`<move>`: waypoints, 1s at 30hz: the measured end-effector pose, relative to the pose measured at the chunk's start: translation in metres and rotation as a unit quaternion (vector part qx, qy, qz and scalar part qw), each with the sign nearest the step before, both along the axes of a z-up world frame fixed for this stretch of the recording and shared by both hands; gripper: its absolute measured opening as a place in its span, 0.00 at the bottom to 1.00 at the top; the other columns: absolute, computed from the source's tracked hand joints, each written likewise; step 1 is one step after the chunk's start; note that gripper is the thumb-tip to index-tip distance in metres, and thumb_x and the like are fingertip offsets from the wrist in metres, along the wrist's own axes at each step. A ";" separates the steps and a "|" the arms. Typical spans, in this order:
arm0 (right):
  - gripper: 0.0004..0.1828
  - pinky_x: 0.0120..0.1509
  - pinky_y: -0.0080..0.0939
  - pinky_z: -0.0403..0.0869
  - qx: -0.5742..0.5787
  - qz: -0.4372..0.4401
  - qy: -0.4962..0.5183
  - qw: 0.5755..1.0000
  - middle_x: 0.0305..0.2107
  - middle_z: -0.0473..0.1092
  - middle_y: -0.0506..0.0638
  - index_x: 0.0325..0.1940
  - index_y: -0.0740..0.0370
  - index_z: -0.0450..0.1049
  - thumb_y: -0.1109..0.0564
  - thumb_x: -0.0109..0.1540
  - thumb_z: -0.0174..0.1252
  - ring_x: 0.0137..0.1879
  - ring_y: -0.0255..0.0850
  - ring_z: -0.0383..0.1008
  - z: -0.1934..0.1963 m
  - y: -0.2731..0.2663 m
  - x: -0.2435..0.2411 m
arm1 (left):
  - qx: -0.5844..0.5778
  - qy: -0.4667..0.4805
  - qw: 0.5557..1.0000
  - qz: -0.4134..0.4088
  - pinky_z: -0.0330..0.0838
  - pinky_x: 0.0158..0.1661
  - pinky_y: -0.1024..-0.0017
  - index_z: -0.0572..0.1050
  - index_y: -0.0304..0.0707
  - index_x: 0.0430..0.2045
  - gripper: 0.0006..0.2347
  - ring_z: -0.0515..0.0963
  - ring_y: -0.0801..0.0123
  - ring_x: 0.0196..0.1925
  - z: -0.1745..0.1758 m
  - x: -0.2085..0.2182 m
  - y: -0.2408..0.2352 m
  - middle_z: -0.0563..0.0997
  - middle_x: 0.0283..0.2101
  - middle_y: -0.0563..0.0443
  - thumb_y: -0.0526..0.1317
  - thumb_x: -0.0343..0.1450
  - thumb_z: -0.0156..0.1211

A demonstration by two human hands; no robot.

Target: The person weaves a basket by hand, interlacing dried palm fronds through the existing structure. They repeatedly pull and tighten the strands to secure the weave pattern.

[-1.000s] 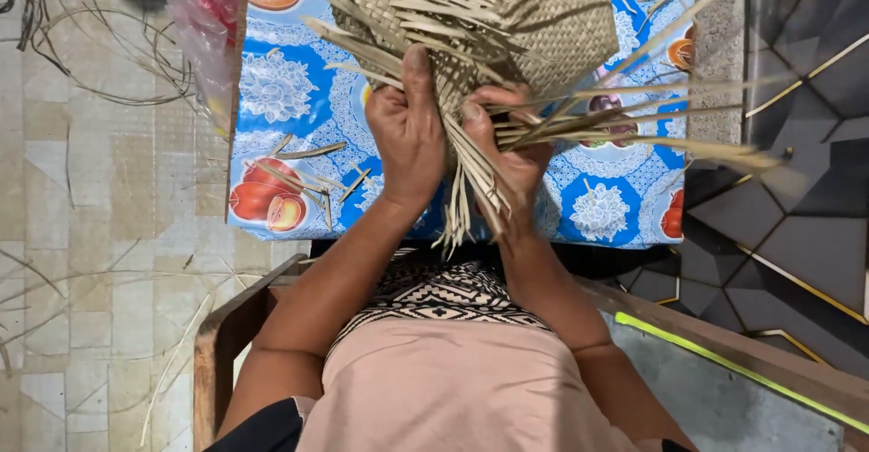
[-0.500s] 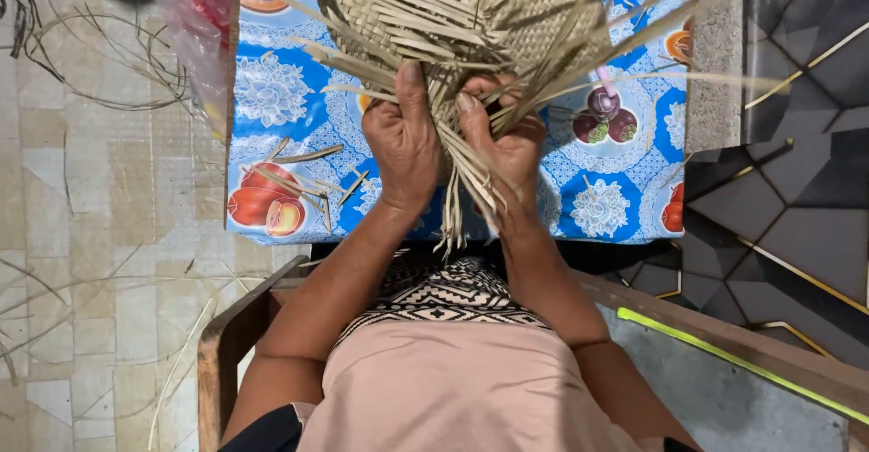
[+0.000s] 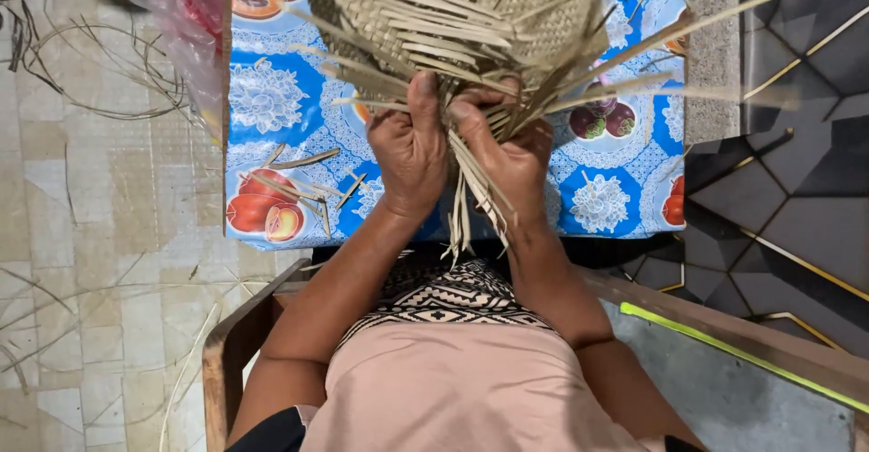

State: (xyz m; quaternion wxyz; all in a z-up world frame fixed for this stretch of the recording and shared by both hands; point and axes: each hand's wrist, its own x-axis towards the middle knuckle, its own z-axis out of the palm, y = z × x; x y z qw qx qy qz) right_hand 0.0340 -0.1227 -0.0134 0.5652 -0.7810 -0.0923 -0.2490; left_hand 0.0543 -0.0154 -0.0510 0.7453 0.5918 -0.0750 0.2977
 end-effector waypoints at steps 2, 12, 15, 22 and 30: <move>0.08 0.60 0.48 0.75 0.014 -0.008 -0.014 1.000 0.36 0.79 0.63 0.45 0.70 0.79 0.60 0.66 0.66 0.44 0.50 0.82 0.022 0.012 0.000 | 0.000 0.006 1.000 0.000 0.79 0.44 0.62 0.83 0.29 0.37 0.11 0.85 0.65 0.33 -0.004 -0.001 0.001 0.86 0.34 0.38 0.35 0.80 0.51; 0.05 0.47 0.39 0.77 0.045 -0.089 -0.047 0.994 0.27 0.79 0.60 0.37 0.67 0.82 0.61 0.63 0.66 0.33 0.45 0.82 -0.035 0.005 0.007 | -0.009 0.040 0.999 -0.003 0.77 0.41 0.61 0.83 0.29 0.32 0.13 0.79 0.70 0.34 -0.017 -0.005 0.003 0.85 0.29 0.37 0.35 0.80 0.51; 0.03 0.61 0.54 0.75 0.119 0.027 -0.036 0.992 0.35 0.78 0.64 0.42 0.68 0.77 0.65 0.65 0.61 0.42 0.53 0.81 -0.006 0.009 0.017 | -0.013 0.047 0.999 -0.007 0.77 0.40 0.61 0.83 0.29 0.31 0.13 0.77 0.72 0.34 -0.017 -0.005 0.002 0.84 0.28 0.36 0.35 0.80 0.50; 0.08 0.63 0.53 0.74 -0.016 0.020 0.017 1.000 0.37 0.79 0.63 0.43 0.69 0.78 0.60 0.65 0.67 0.46 0.53 0.83 0.002 0.006 -0.004 | -0.020 0.064 0.998 -0.009 0.75 0.39 0.61 0.83 0.29 0.29 0.14 0.74 0.75 0.34 -0.013 -0.007 0.001 0.83 0.25 0.36 0.35 0.80 0.50; 0.13 0.47 0.56 0.81 0.068 -0.076 0.069 0.992 0.35 0.78 0.71 0.46 0.75 0.78 0.62 0.61 0.67 0.45 0.60 0.82 -0.001 0.017 -0.009 | -0.094 0.189 0.972 -0.108 0.46 0.16 0.84 0.57 0.49 0.02 0.28 0.49 0.89 0.09 0.055 -0.009 0.016 0.58 0.05 0.59 0.50 0.79 0.53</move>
